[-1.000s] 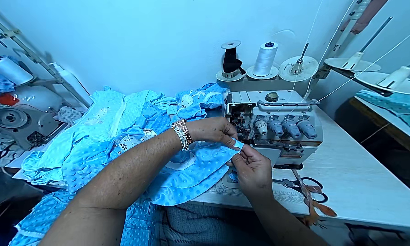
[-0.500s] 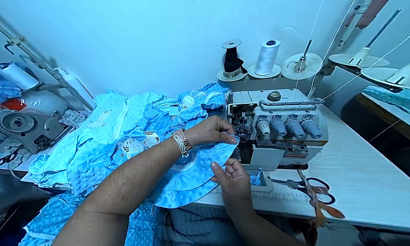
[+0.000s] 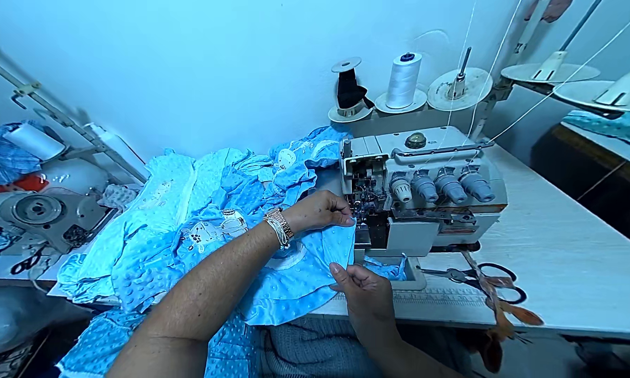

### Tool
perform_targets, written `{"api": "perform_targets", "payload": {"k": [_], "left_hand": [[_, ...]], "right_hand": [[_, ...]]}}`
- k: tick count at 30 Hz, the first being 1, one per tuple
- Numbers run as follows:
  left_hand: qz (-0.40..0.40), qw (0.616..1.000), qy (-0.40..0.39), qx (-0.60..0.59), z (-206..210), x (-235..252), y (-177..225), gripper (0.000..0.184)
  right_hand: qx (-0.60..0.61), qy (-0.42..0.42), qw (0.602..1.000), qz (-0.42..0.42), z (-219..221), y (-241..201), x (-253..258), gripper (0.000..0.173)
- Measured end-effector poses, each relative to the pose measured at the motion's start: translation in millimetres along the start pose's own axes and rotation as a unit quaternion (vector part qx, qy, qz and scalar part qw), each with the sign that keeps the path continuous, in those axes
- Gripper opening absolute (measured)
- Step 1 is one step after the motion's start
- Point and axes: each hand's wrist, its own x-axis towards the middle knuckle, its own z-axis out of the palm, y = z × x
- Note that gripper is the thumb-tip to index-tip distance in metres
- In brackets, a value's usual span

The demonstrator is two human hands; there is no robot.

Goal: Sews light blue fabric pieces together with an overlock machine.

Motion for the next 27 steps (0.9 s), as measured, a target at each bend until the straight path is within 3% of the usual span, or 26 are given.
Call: {"api": "perform_targets", "payload": {"k": [7, 9, 12, 14, 18, 22, 27], "left_hand": [[-0.018, 0.992, 0.068, 0.107, 18, -8, 13, 0.019], [0.021, 0.976, 0.142, 0.161, 27, -13, 14, 0.022], [0.13, 0.918, 0.248, 0.282, 45, -18, 12, 0.015], [0.184, 0.885, 0.266, 0.335, 55, -20, 10, 0.006], [0.25, 0.86, 0.246, 0.371, 59, -20, 2, 0.018], [0.204, 0.871, 0.232, 0.381, 66, -33, 16, 0.024], [0.112, 0.883, 0.218, 0.401, 92, -50, 22, 0.047]], "right_hand": [[0.015, -0.01, 1.0, 0.006, -9, 6, -3, 0.034], [0.012, -0.013, 1.0, 0.004, -11, 11, -4, 0.033], [0.011, -0.01, 1.0, 0.012, -13, 15, -6, 0.032], [0.006, -0.01, 1.0, 0.015, -14, 16, -8, 0.031], [0.003, -0.006, 1.0, 0.017, -18, 16, -8, 0.029], [0.012, 0.01, 1.0, -0.004, -23, 19, -5, 0.029], [0.028, 0.018, 0.999, -0.021, -32, 18, -1, 0.023]]}}
